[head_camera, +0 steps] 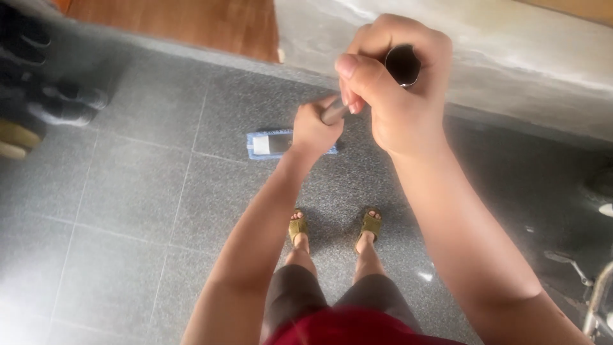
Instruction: The person mops a tiled floor using a flat mop with a blue microfiber pad. They move the mop back and forth across the floor, passing a scooter, stacked materials, and a bicycle before reaching a doorway.
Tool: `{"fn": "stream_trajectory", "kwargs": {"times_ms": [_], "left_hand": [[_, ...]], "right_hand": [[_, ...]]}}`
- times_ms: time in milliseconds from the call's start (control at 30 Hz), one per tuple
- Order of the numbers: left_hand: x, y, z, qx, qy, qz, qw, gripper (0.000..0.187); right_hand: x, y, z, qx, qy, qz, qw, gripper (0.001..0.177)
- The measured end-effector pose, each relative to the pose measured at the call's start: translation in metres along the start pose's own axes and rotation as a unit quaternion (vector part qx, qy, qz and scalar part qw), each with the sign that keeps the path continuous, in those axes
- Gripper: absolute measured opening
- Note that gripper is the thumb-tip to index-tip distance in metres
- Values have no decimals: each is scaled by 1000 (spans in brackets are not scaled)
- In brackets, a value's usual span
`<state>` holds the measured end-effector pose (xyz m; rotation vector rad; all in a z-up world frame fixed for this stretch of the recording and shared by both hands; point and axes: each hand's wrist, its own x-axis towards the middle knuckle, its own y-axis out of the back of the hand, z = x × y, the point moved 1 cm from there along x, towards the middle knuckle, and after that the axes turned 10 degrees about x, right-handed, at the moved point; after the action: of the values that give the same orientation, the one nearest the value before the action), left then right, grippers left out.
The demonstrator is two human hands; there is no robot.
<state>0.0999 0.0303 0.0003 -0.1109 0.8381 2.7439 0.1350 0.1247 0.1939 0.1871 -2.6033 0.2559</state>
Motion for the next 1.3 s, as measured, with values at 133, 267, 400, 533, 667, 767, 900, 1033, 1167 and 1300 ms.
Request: {"fn": "stream_trajectory", "kwargs": {"times_ms": [133,267,400,533,667,767,900,1033,1167,1300], "left_hand": [[-10,45,-39,9,1,43,999,18],[-24,71,-51,4,4,51,999,21],[-34,69,-60,0,6,65,998,13],[-47,52,-49,2,-2,74,997,23],[-63,19,-23,-24,-1,32,999,18],[-84,-20,2,-56,26,-8,998,10],[-113,-83,36,-69,-11,-46,996,16],[-151,-145,76,-88,-46,-95,991,27],[-184,-201,103,-109,-84,-138,981,32],[-207,-245,112,-120,-102,-180,971,22]], "right_hand": [[7,-51,15,11,11,-26,1000,26],[9,-81,15,-5,6,-47,999,30],[1,-93,9,-17,-6,-55,998,33],[-15,-84,-6,-38,-13,-39,998,31],[-39,-56,-26,-47,-20,-2,999,29],[-69,-29,-53,-73,-22,22,997,30],[-114,12,-94,-126,-22,75,989,29],[-165,49,-138,-184,-27,132,974,29],[-209,75,-172,-225,-39,192,954,28],[-239,87,-194,-245,-62,243,936,27]]}}
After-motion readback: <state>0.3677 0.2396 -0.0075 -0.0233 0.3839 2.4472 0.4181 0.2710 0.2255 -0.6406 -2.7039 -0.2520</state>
